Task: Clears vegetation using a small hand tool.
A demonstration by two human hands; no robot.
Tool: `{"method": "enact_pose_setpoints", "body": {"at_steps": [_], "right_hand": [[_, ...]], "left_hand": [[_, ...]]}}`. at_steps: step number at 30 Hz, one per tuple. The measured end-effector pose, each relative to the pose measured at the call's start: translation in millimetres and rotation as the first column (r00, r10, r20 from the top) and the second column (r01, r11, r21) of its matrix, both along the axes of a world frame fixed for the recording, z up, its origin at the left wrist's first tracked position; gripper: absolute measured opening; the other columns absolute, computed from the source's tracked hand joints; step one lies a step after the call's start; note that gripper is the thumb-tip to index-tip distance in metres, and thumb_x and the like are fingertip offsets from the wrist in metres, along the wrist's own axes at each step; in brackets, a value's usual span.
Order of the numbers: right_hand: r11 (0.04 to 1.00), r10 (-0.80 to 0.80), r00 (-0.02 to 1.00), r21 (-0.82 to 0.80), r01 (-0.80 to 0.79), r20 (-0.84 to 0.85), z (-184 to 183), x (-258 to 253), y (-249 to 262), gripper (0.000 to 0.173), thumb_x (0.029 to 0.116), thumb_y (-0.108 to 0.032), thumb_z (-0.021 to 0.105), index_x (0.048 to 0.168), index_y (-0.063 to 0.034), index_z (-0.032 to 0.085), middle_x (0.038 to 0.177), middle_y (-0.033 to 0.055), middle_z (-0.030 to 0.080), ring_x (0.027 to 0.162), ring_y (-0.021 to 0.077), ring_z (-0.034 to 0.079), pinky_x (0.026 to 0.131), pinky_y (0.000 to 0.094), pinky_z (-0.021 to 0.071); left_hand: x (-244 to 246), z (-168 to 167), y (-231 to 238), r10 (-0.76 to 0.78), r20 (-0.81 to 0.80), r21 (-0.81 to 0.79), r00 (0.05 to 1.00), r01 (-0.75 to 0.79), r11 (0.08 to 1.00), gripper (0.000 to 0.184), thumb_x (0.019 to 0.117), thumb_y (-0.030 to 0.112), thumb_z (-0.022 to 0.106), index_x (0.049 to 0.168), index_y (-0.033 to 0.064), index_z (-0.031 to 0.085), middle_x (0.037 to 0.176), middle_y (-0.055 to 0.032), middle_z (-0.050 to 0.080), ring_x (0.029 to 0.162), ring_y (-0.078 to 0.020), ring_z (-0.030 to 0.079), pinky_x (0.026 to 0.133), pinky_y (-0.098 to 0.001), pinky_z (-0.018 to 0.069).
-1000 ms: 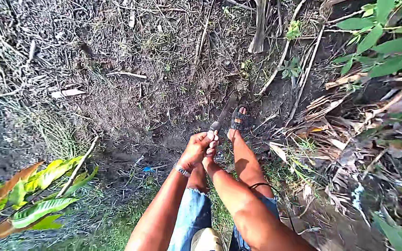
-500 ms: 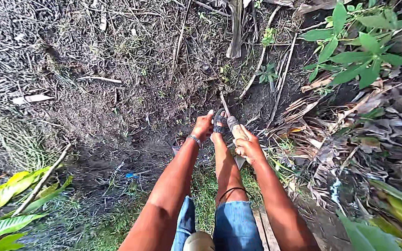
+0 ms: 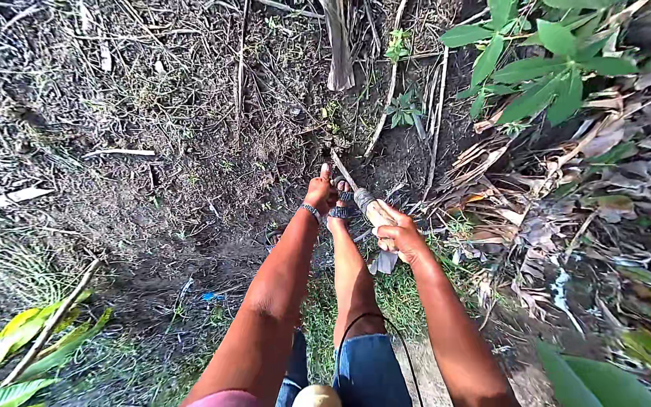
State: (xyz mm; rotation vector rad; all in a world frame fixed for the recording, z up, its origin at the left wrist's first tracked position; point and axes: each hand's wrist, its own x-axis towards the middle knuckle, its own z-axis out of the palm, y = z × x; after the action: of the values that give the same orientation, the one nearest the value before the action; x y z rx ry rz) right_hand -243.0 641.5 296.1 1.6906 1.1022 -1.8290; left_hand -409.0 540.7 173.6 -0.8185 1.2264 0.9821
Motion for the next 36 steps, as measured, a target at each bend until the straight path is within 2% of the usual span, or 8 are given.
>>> {"method": "enact_pose_setpoints", "body": {"at_steps": [6,11,18,22,26,31,34,36], "right_hand": [[0.977,0.131,0.991,0.177,-0.123,-0.032,9,-1,-32,0.084,0.0785,0.002,0.069,0.157,-0.0049,0.041,0.113,0.0183,0.067,0.061,0.0155,0.058,0.051,0.0321,0.0509],[0.808,0.41,0.911,0.448,-0.384,0.042,73,17,-83,0.083,0.075,-0.002,0.073,0.153,0.0018,0.045,0.135,0.0221,0.066,0.115,0.0288,0.069,0.099,0.0486,0.0563],[0.86,0.121,0.992,0.495,-0.127,0.045,17,-27,-153,0.087,0.0775,0.005,0.072,0.157,0.0054,0.035,0.135,0.0289,0.06,0.104,0.029,0.068,0.086,0.0435,0.0577],[0.845,0.294,0.95,0.436,-0.311,0.107,14,-48,-162,0.09,0.0768,0.005,0.073,0.158,0.0048,0.034,0.135,0.0297,0.06,0.102,0.0325,0.068,0.087,0.0477,0.0568],[0.598,0.606,0.739,0.444,-0.667,0.294,88,-45,-117,0.081,0.0806,-0.006,0.075,0.155,-0.0039,0.045,0.132,0.0254,0.066,0.12,0.0408,0.066,0.105,0.0599,0.0488],[0.205,0.785,0.453,0.513,-0.834,0.422,195,-84,-79,0.072,0.08,-0.011,0.078,0.149,-0.0139,0.058,0.124,0.0194,0.072,0.109,0.0431,0.07,0.094,0.0685,0.0514],[0.048,0.823,0.354,0.568,-0.822,0.443,199,-131,-72,0.067,0.0772,-0.012,0.076,0.143,-0.0142,0.064,0.111,0.0213,0.075,0.096,0.0446,0.072,0.082,0.0685,0.054],[0.048,0.836,0.287,0.459,-0.887,0.467,156,-181,-75,0.065,0.0831,-0.015,0.074,0.147,-0.0153,0.06,0.108,0.0249,0.074,0.099,0.0476,0.07,0.084,0.0697,0.0513]], "left_hand": [[1,31,-19,-0.09,-0.095,0.165,0.991,0.105,0.981,0.049,0.1114,0.044,0.037,0.071,0.0173,0.04,0.05,0.0068,0.03,0.038,-0.0057,0.027,0.038,-0.0217,0.025],[15,63,-86,-0.129,-0.135,0.201,0.982,0.154,0.967,0.052,0.1116,0.044,0.036,0.07,0.014,0.045,0.05,0.005,0.036,0.04,-0.0074,0.034,0.041,-0.0233,0.03],[38,91,-188,0.048,-0.064,0.119,0.997,-0.04,0.992,0.05,0.1126,0.037,0.035,0.067,0.016,0.042,0.049,0.0061,0.035,0.039,-0.0062,0.03,0.039,-0.0226,0.0258],[32,108,-222,0.14,-0.023,0.152,0.99,-0.135,0.979,0.046,0.1133,0.034,0.032,0.073,0.0153,0.044,0.052,0.0058,0.037,0.041,-0.0064,0.033,0.04,-0.0222,0.0283],[14,122,-247,0.261,-0.049,0.321,0.964,-0.233,0.918,0.038,0.1114,0.022,0.027,0.089,0.01,0.054,0.068,0.0016,0.054,0.056,-0.0091,0.051,0.052,-0.0236,0.0451],[-14,139,-279,0.282,-0.099,0.532,0.954,-0.189,0.825,0.03,0.1098,0.018,0.03,0.104,0.0081,0.058,0.081,0.0013,0.059,0.066,-0.0093,0.056,0.062,-0.0259,0.0515],[-20,145,-291,0.285,-0.094,0.571,0.954,-0.183,0.8,0.025,0.1087,0.017,0.033,0.107,0.0087,0.057,0.083,0.0022,0.058,0.067,-0.0083,0.057,0.063,-0.025,0.0514],[-22,147,-291,0.311,-0.069,0.558,0.948,-0.222,0.8,0.025,0.1084,0.015,0.036,0.107,0.0063,0.059,0.08,0.0014,0.059,0.064,-0.0077,0.057,0.06,-0.0235,0.051]]}}
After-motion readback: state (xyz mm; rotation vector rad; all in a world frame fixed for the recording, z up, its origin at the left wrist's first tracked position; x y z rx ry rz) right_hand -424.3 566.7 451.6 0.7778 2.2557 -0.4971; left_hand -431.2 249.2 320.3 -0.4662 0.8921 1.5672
